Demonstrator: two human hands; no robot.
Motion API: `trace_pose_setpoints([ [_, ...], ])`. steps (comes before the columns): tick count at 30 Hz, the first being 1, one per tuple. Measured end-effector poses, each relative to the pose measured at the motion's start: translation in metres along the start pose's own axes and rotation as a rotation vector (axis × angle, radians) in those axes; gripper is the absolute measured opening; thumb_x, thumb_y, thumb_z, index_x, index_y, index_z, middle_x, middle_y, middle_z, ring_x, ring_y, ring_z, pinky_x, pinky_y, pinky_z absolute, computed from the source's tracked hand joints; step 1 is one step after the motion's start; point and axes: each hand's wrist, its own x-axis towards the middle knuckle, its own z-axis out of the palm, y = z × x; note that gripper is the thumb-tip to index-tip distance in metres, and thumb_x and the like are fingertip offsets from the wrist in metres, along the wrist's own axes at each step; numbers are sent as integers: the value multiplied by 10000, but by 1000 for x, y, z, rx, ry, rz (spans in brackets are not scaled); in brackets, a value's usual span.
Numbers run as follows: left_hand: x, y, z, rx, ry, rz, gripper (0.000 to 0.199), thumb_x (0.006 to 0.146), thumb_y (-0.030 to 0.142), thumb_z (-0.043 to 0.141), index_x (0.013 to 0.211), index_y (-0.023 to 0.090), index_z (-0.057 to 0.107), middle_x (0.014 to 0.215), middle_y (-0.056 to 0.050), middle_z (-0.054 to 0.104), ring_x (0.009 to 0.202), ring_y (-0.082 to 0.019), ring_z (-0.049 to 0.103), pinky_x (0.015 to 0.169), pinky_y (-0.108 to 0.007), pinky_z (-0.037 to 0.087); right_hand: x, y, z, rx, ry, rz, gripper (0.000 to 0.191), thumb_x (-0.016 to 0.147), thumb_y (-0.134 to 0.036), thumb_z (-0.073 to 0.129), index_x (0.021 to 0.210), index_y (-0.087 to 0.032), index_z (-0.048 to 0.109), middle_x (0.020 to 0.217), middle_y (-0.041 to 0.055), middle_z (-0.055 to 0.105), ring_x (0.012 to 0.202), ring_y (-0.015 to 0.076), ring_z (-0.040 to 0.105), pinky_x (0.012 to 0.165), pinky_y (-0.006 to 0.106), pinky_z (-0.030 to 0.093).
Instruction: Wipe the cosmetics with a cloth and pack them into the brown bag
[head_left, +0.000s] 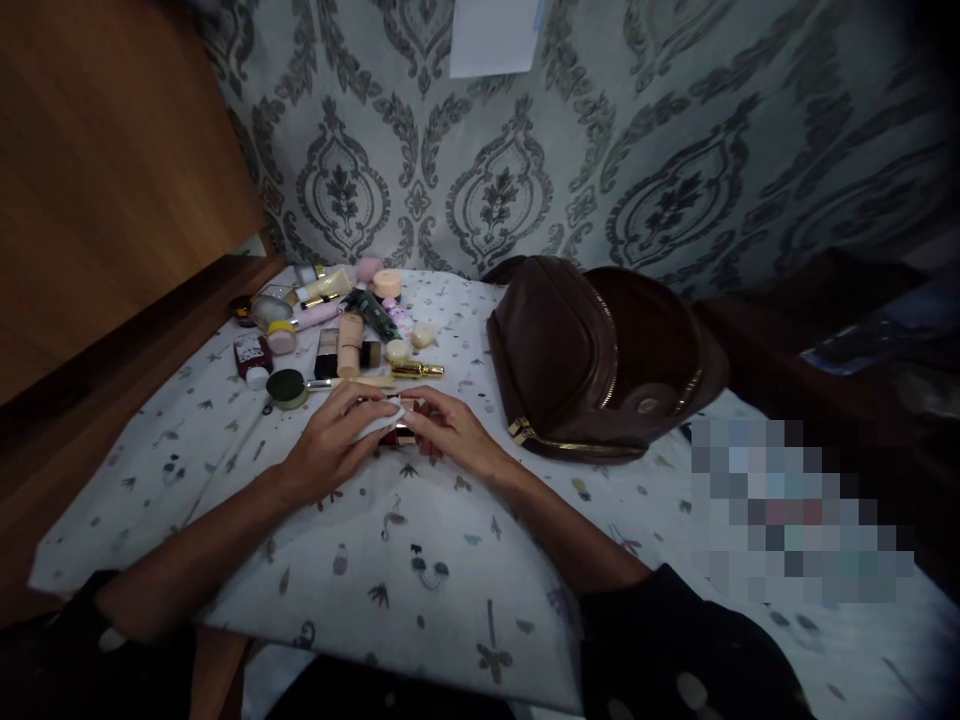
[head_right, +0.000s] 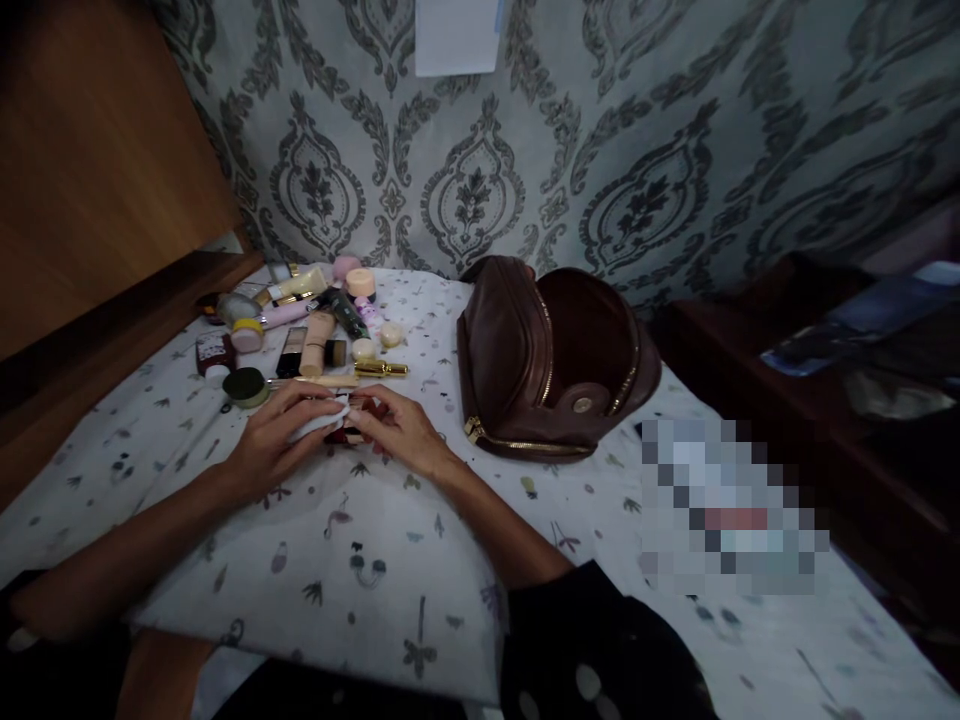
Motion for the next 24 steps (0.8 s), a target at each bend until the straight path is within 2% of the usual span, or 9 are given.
trace_pose_setpoints([
  [5, 0, -2, 1, 84, -11, 50, 233, 935, 122, 553, 1153, 187, 600, 1100, -111, 601, 996, -216, 577, 853, -376, 490, 3, 2, 1, 0, 35, 67, 380, 931, -480, 525, 1168, -198, 621, 607, -48, 562, 441, 91, 551, 380, 178, 436],
  [10, 0, -4, 2, 73, -18, 35, 246, 931, 109, 564, 1166, 174, 591, 1100, -109, 602, 1006, -208, 574, 867, -368, 493, 7, 3, 0, 54, 68, 118, 351, 925, -469, 525, 1116, -193, 628, 546, -55, 556, 388, 94, 526, 357, 183, 413],
  [16, 1, -3, 3, 66, 44, 30, 257, 930, 107, 567, 1175, 183, 584, 1086, -95, 594, 989, -191, 580, 847, -345, 515, 8, -2, 0, 171, 79, 226, 277, 902, -429, 529, 1015, -190, 611, 504, -63, 539, 349, 98, 508, 322, 173, 352],
  [20, 0, 0, 5, 126, 52, 116, 282, 922, 98, 570, 1194, 170, 587, 1113, -116, 595, 1012, -210, 579, 850, -368, 520, 7, -6, 2, 222, 133, 281, 258, 905, -434, 503, 936, -195, 594, 482, -62, 526, 349, 101, 502, 324, 167, 325],
  [24, -2, 1, 8, 167, 48, 196, 333, 924, 91, 546, 1241, 181, 589, 1154, -121, 597, 1061, -230, 582, 859, -379, 528, 6, -11, 2, 327, 165, 339, 280, 908, -451, 495, 894, -189, 593, 551, -38, 574, 356, 80, 484, 354, 166, 309],
])
